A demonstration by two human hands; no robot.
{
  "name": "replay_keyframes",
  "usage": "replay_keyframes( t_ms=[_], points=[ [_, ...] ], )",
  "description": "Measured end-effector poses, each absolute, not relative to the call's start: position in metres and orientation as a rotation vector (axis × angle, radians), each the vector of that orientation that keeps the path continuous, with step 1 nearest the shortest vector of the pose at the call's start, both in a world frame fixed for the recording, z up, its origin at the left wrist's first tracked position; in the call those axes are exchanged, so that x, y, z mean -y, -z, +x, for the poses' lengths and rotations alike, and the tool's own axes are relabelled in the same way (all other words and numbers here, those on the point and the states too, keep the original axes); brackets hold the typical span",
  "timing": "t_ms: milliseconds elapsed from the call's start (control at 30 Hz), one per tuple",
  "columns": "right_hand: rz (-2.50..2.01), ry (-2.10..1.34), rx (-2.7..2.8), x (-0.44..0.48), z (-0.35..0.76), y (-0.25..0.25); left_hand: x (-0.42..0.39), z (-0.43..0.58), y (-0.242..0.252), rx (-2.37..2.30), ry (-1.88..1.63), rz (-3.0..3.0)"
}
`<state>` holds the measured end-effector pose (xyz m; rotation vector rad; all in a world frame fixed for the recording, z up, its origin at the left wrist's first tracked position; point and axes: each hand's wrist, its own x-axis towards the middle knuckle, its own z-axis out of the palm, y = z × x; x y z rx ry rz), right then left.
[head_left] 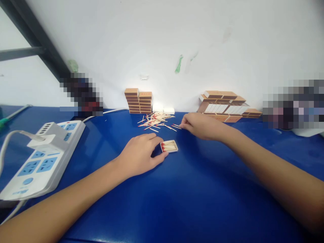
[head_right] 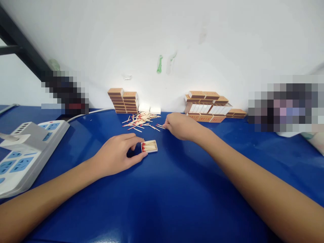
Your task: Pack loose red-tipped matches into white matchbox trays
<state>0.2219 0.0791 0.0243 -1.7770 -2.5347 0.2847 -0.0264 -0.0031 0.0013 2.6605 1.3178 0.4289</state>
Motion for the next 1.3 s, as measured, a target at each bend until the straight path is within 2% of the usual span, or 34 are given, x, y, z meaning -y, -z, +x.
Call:
replay_keyframes(
  t_ms=[467, 667, 900, 1300],
  points=[
    [-1.665, -0.300, 2.463, -0.089, 0.218, -0.001, 0.003, -0.027, -0.001, -1.324, -0.434, 2.654],
    [-1.660, -0.351, 2.497, -0.081, 0.215, -0.020, 0.002, -0.027, -0.001, -1.359, -0.461, 2.641],
    [-1.217, -0.629, 2.685, -0.045, 0.199, -0.036, 0.001, -0.026, -0.002, -1.422, -0.471, 2.608],
    [-1.078, -0.678, 2.672, -0.038, 0.189, -0.031, 0.002, -0.027, -0.002, -1.373, -0.478, 2.663]
  ],
)
